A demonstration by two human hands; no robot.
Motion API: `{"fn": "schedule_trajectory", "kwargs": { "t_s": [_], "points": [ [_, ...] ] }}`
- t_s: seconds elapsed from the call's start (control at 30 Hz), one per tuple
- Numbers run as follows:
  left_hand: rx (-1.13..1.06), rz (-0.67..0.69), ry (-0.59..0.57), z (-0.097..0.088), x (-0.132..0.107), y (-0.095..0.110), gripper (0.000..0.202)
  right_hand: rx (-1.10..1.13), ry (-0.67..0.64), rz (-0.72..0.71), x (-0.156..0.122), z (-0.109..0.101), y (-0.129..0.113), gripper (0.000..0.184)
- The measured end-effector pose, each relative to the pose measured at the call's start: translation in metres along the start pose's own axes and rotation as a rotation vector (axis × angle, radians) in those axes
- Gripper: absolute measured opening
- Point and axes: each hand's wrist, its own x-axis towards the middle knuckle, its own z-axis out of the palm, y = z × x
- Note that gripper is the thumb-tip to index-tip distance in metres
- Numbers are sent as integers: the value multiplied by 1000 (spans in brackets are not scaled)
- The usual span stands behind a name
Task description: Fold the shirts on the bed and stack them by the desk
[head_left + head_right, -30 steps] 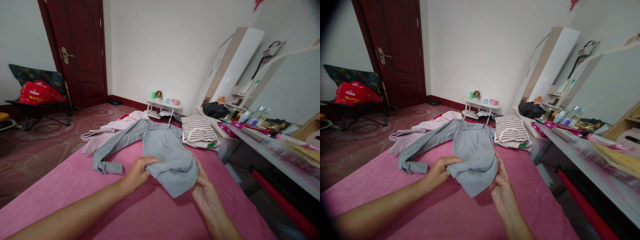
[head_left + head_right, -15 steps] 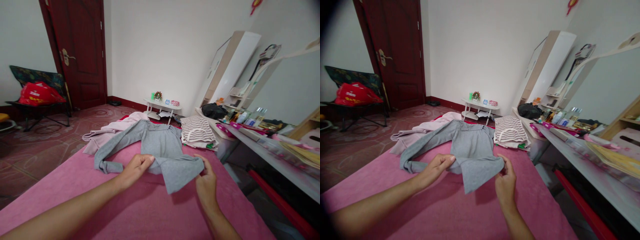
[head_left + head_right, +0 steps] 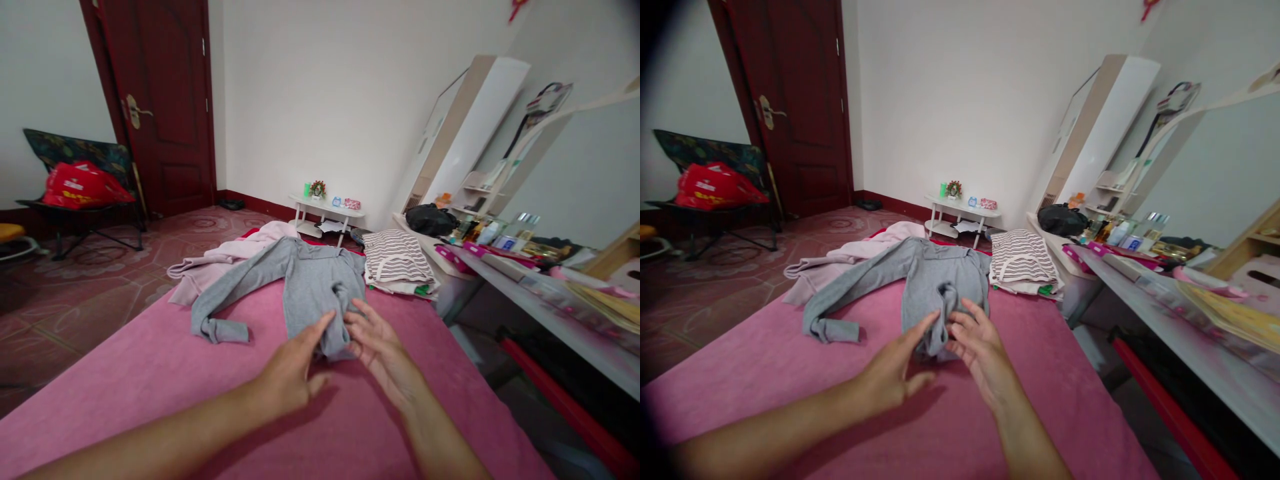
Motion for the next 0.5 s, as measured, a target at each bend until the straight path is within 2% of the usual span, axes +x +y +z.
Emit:
{"fn": "schedule_trajectory", "kwargs": {
  "t_s": [0.07,0.13,0.27,0.3,0.37,0.43,0.5],
  "points": [
    [-180,-123,154,0,14,-15,63,-127,-68,-86,1,8,2,72],
    [-356,-258,245,-5,29,-29,44,-416,-45,-169,5,7,12,78],
    [-669,-432,301,-9,41,-47,35,-1048,62,-266,22,-10,51,83],
    [-749,-457,306,-9,41,-50,32,-1129,90,-290,26,-16,61,80],
    [-910,-488,317,-11,37,-53,23,-1186,146,-318,33,-29,73,60],
    [-1038,-504,325,-18,33,-54,15,-1108,165,-302,36,-41,73,36],
    [-1125,-535,342,-31,30,-51,11,-939,175,-269,36,-50,61,16]
  ]
}}
